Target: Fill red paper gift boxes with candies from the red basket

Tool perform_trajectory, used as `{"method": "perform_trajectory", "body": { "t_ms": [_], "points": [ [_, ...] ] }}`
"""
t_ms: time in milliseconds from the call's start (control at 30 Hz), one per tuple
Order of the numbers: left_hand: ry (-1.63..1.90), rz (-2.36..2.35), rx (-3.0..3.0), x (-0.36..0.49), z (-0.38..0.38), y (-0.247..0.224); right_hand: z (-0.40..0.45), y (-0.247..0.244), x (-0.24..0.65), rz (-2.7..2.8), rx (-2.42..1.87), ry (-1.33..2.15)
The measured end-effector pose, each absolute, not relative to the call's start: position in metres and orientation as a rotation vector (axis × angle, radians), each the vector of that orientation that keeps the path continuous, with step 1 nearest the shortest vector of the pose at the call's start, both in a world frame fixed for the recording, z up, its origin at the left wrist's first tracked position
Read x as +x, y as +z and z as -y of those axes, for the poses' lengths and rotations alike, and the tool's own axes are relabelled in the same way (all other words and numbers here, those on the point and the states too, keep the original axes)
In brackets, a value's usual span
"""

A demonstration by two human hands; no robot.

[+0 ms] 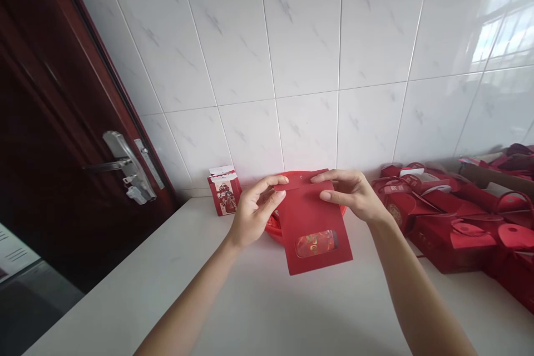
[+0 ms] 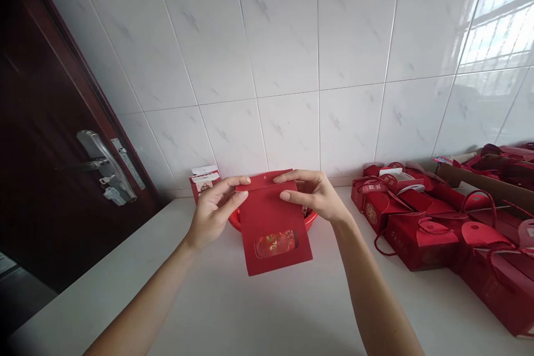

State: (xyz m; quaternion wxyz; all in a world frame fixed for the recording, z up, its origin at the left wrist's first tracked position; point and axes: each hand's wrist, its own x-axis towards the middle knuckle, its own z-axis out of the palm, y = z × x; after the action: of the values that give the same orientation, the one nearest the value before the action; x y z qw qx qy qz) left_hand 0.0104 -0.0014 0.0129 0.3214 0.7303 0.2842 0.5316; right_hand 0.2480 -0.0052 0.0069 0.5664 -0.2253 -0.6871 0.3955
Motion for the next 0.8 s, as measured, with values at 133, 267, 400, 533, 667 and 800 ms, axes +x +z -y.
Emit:
{"method": "perform_trajectory", "body": {
  "t_ms": [133,267,400,533,667,800],
  "points": [
    [1.393,-0.791,1.868,0.004,0.005,0.005,0.006,0.007,0.247,1.645,-0.618,0.862],
    [1.343,-0.787,1.798,-0.002,0.01,-0.002,0.007,0.007,0.243,1.668,-0.609,0.95],
    [1.349,-0.811,1.823,-0.005,0.014,-0.012,0.014,0.001,0.241,1.682,-0.609,1.047],
    [1.223,-0.764,1.807,-0.003,0.021,-0.025,0.025,-0.017,0.247,1.639,-0.653,1.22],
    [1.164,-0.705,1.668,0.007,0.029,-0.046,0.041,-0.04,0.258,1.525,-0.757,1.258],
    [1.125,-0.69,1.666,0.016,0.032,-0.067,0.06,-0.058,0.265,1.468,-0.827,1.259]
  ]
}}
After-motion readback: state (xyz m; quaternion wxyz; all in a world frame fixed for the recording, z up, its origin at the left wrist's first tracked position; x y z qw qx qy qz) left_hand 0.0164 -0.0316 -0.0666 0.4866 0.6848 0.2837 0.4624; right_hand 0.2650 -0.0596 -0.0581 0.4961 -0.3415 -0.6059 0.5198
